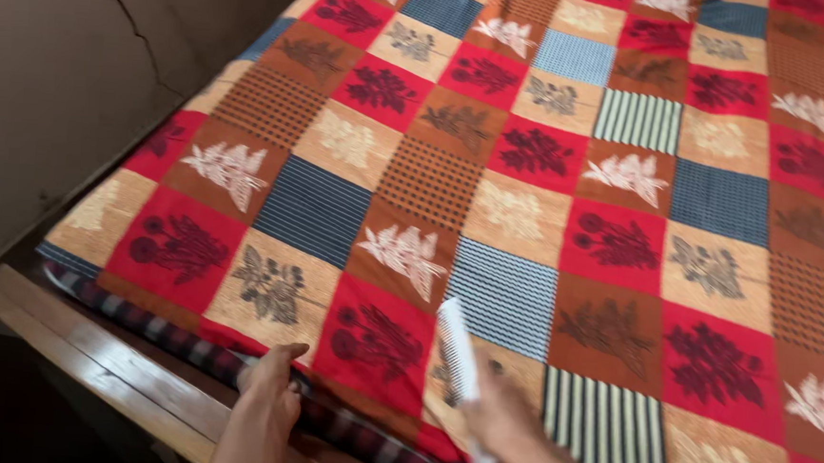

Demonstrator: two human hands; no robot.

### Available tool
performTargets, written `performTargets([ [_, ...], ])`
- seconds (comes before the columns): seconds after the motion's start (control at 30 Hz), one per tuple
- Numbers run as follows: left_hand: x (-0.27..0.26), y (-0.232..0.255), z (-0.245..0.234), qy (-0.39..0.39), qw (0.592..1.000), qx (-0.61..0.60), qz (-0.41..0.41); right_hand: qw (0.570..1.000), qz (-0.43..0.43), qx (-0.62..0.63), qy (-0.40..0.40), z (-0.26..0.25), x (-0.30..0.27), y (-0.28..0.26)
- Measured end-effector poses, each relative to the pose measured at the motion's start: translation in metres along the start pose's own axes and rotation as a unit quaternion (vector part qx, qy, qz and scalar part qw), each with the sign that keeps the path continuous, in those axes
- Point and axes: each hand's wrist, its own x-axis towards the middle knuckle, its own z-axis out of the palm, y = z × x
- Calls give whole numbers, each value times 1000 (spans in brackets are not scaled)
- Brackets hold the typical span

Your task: The person spreads a patterned bedsheet over the mattress, pulls it taut across the bed, and tucks the edges under the mattress frame, using a comb to press the fabric under the edge. They smooth the surface with their hands and tuck the sides near the headboard.

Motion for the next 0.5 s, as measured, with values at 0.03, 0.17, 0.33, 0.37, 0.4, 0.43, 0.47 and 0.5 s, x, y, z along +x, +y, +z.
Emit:
performTargets([
  [0.03,2,15,0,-5,1000,-8,14,997,43,56,13,-11,13,-1],
  [0.17,4,58,-9,-20,998,-24,48,937,103,-298,152,-83,47,30],
  [0.33,24,79,-25,-46,997,49,27,931,99,-342,82,-44,42,17],
  [0.37,28,74,-31,-25,993,81,77,924,77,-368,69,-18,37,0],
  [0.4,38,77,-30,-7,985,104,135,931,39,-354,84,9,32,-20],
  [0.43,49,81,-27,21,975,172,142,935,1,-339,99,36,26,-42],
  [0.47,57,77,-28,50,958,244,144,948,2,-313,55,61,24,-66],
  [0.5,65,76,-30,78,935,313,146,958,3,-286,10,80,22,-86],
])
